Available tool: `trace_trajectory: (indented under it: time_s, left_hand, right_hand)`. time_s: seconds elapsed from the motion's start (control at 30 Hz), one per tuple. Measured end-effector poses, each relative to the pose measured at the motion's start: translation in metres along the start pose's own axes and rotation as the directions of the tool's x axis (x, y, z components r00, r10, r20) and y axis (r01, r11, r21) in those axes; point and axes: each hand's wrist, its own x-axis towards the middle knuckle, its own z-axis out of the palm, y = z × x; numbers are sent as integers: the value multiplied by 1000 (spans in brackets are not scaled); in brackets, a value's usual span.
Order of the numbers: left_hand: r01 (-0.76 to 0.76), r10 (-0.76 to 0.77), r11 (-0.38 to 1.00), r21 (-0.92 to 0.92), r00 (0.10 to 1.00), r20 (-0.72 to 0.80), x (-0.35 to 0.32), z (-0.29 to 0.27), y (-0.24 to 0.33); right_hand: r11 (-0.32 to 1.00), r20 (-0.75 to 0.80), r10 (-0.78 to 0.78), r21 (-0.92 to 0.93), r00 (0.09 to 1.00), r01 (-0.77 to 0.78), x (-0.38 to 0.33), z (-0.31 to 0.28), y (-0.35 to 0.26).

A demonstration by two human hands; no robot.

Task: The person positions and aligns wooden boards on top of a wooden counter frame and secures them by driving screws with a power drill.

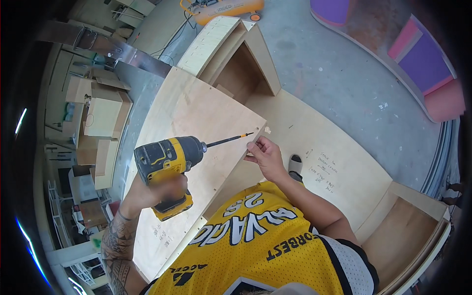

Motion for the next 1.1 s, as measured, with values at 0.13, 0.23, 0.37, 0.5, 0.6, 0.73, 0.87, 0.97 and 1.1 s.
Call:
trace_trajectory:
  time_s: [0.13,0.23,0.37,0.5,0.6,0.73,0.87,0.97,1.1]
  left_hand:
    - [3,-3,999,44,1000,12,-7,-3,-4]
    - [19,-20,997,69,1000,14,-9,-4,-3]
    - [24,-24,995,98,1000,6,-7,-3,2]
    - [31,-31,987,157,1000,-6,-3,-3,9]
    - [88,-90,961,261,996,-6,1,-3,33]
    - [187,-206,920,344,978,18,15,-3,73]
    - [102,-171,850,516,981,89,31,0,101]
    - [116,-199,839,531,975,102,37,4,110]
    - [80,-180,819,568,976,122,39,8,113]
  right_hand:
    - [999,-2,-5,37,1000,5,-9,8,10]
    - [999,10,10,46,1000,-11,-12,11,12]
    - [999,0,20,33,1000,-20,-11,8,11]
    - [997,11,30,66,999,-30,-11,8,7]
    - [997,-1,31,76,1000,-31,-13,12,6]
    - [998,-9,18,54,1000,-18,-12,13,8]
    - [1000,-18,9,18,1000,-8,-12,14,5]
    - [1000,-25,13,27,1000,-12,-11,14,5]
    - [999,-15,9,33,1000,-8,-10,11,10]
